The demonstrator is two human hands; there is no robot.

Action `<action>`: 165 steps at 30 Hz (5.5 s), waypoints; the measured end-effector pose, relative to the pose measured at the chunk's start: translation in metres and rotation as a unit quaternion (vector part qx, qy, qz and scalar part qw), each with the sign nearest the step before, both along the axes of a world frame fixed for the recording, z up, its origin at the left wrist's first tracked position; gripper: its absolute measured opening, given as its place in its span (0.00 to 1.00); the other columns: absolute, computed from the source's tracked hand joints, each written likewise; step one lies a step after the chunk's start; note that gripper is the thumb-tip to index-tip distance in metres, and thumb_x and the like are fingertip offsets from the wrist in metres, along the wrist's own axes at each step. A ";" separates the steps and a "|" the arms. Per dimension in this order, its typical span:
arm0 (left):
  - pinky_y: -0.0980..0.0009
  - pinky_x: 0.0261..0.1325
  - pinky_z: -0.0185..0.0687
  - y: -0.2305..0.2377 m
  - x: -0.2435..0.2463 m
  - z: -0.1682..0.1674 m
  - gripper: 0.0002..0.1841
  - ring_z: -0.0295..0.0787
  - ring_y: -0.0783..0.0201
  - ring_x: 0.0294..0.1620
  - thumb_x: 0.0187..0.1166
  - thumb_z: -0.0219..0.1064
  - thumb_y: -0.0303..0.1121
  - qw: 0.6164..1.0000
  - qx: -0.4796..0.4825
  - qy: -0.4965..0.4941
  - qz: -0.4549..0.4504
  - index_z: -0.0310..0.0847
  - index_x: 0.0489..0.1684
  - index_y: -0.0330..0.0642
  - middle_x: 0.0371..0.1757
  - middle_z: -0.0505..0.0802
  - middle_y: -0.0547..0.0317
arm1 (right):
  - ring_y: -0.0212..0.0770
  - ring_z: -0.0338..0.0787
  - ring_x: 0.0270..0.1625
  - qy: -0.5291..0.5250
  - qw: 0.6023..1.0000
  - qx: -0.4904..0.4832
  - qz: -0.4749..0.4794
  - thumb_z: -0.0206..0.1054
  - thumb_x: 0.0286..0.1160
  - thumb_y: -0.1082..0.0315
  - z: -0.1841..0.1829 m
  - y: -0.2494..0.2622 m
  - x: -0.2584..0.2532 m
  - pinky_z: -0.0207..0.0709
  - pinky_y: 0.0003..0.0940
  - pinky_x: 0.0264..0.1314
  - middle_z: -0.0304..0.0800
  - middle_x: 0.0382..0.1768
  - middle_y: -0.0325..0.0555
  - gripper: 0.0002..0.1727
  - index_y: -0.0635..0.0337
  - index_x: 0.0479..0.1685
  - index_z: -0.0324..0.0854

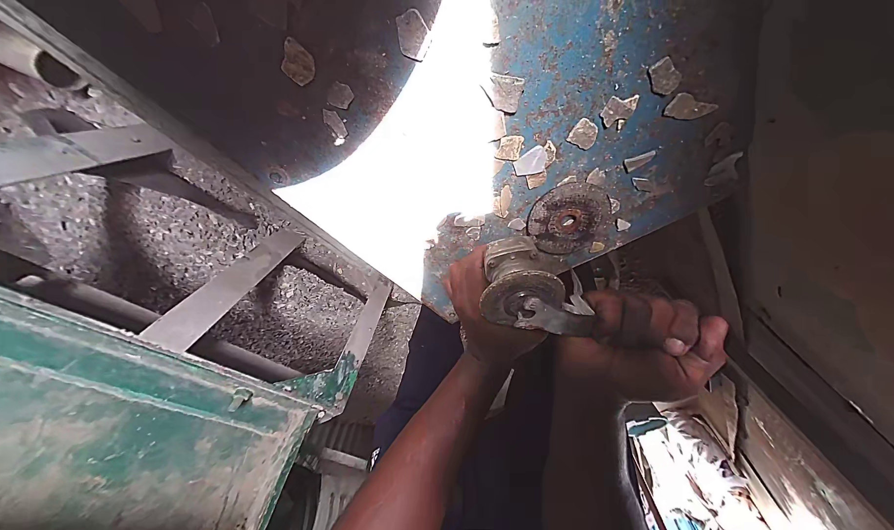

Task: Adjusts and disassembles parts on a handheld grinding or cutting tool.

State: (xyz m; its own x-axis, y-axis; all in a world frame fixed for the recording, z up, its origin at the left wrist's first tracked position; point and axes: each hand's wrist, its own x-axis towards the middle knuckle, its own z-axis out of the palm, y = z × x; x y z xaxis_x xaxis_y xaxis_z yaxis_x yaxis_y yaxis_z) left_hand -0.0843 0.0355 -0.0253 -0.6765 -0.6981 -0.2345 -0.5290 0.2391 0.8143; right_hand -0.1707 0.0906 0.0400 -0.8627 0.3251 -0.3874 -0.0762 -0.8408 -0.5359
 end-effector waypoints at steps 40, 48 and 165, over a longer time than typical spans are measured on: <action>0.48 0.62 0.74 0.001 -0.012 0.003 0.44 0.86 0.52 0.56 0.43 0.78 0.62 0.997 -0.068 -0.028 -0.010 0.82 0.57 0.36 0.51 0.92 0.46 | 0.29 0.90 0.37 -0.127 0.945 0.186 0.236 0.55 0.90 0.50 0.039 0.046 0.064 0.82 0.19 0.31 0.91 0.53 0.41 0.18 0.47 0.53 0.88; 0.49 0.58 0.74 0.001 -0.008 -0.006 0.44 0.85 0.52 0.49 0.39 0.81 0.64 0.996 -0.083 -0.033 -0.012 0.85 0.52 0.36 0.43 0.90 0.49 | 0.30 0.92 0.45 -0.154 0.780 0.112 0.597 0.69 0.80 0.71 0.052 0.097 0.067 0.89 0.30 0.51 0.94 0.52 0.39 0.25 0.54 0.77 0.77; 0.53 0.57 0.73 0.009 -0.020 0.004 0.42 0.85 0.55 0.49 0.41 0.77 0.63 0.994 -0.101 -0.020 0.045 0.85 0.50 0.35 0.45 0.92 0.49 | 0.38 0.80 0.30 0.317 0.351 0.771 0.426 0.55 0.89 0.52 -0.005 0.085 -0.012 0.71 0.31 0.31 0.81 0.31 0.46 0.21 0.45 0.74 0.80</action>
